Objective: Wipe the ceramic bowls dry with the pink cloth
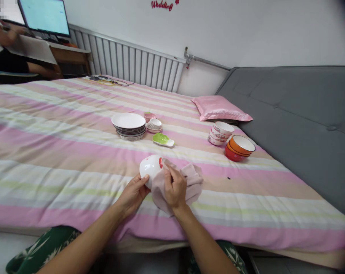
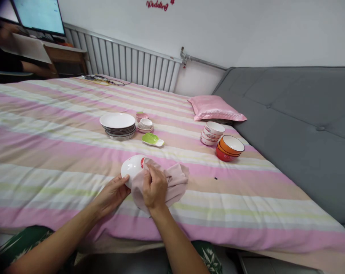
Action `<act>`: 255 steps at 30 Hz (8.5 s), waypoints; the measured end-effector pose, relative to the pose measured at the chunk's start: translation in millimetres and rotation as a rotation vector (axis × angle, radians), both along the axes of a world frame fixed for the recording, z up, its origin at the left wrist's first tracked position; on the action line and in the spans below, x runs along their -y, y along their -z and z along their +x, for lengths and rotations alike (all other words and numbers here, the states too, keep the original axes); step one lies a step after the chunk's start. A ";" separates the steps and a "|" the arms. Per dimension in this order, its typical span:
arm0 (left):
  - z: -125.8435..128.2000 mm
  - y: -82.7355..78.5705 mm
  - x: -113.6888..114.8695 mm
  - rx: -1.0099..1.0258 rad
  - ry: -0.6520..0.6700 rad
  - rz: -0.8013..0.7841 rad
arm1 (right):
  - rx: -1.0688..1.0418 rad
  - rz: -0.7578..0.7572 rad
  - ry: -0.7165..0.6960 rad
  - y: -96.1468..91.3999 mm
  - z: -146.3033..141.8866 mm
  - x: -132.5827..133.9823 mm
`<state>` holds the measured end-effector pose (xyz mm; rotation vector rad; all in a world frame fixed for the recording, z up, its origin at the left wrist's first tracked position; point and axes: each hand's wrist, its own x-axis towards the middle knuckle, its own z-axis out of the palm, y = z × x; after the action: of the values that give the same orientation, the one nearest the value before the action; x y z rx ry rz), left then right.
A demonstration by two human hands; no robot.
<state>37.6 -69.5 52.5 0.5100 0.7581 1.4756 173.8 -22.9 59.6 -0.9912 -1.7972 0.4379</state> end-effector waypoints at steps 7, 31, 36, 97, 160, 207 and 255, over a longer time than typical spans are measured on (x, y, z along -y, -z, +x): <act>-0.5 1.6 -0.8 -0.010 0.008 0.005 | 0.156 0.087 0.105 -0.6 -0.6 0.9; 0.3 8.3 0.1 -0.066 0.046 0.027 | -0.083 -0.073 -0.220 6.6 1.6 -7.9; -0.8 5.7 0.4 -0.056 0.020 0.008 | -0.143 -0.100 -0.219 0.1 4.0 -7.0; 4.4 0.1 2.4 -0.162 0.063 0.052 | -0.694 -0.814 -0.190 8.6 20.7 -36.8; 4.1 8.8 0.2 -0.159 0.038 0.074 | -0.616 -0.741 -0.243 16.1 25.0 -42.4; 9.0 6.6 1.4 -0.120 -0.002 0.041 | -0.515 -0.623 -0.279 11.4 13.7 -27.7; 25.5 6.2 14.2 -0.626 0.060 0.169 | -0.509 -0.477 -0.023 18.0 0.0 -18.8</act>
<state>63.1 -83.7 46.3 1.1446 1.0931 1.3340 173.8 -4.1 41.6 -1.0572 -1.2655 1.0653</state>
